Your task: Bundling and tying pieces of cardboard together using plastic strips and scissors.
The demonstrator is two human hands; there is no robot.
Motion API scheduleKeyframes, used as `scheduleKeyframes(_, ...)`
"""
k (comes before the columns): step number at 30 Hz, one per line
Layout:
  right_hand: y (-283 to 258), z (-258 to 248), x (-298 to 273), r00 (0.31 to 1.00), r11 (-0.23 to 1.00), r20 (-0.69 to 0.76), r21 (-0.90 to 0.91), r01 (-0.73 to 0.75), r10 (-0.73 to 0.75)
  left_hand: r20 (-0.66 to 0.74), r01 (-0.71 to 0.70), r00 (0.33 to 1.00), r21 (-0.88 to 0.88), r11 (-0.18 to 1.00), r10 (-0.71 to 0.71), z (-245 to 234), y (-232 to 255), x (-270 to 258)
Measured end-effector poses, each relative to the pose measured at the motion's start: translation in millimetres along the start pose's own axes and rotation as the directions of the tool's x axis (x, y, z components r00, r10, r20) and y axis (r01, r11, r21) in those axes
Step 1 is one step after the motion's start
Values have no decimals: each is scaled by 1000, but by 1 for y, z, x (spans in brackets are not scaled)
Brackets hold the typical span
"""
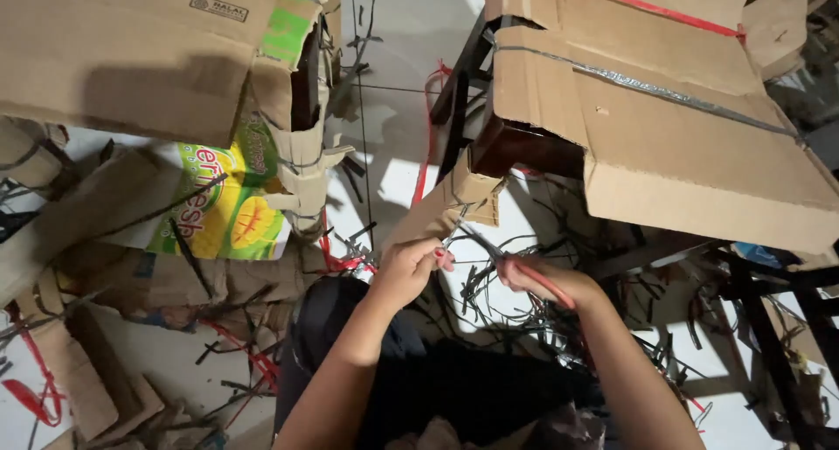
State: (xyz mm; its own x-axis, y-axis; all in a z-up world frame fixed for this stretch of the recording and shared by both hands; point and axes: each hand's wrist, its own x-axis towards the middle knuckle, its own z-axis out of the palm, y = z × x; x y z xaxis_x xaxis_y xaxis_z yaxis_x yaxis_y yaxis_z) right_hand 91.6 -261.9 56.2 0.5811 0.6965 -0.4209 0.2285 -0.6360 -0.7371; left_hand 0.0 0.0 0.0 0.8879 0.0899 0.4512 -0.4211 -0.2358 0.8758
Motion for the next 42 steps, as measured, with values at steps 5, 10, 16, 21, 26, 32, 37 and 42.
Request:
scheduleKeyframes(5, -6, -16, 29, 931, 933, 65, 29, 358, -359, 56, 16, 998, -67, 998, -12, -5, -1, 6)
scheduleKeyframes(10, 16, -15, 42, 902, 909, 127, 111, 401, -413, 103, 23, 994, -51, 998, -17, -7, 0, 6)
scheduleKeyframes(16, 22, -23, 38, 931, 933, 77, 82, 351, -357, 192, 23, 981, -43, 999, -15, 2, -23, 9)
scheduleKeyframes(21, 12, -5, 28, 981, 967, 51, 184, 174, -186, 500, 119, 862, -29, 992, -89, -10, 1, -9)
scheduleKeyframes(26, 85, 37, -9, 997, 1000, -80, 11, 3, -2, 389, 195, 909, -82, 977, -149, -15, -1, -8)
scheduleKeyframes(32, 305, 151, 12, 920, 865, -320, -369, -340, 226, 95, 61, 995, -324, 944, -31, 32, -32, -11)
scheduleKeyframes(37, 242, 147, 16, 857, 891, -339, -100, -443, 388, 136, 158, 986, -609, 777, -95, 52, 10, -2)
scheduleKeyframes(42, 2, 71, -56, 891, 670, -408, 720, 179, 200, 139, 195, 980, -586, 787, -139, 64, 62, 3)
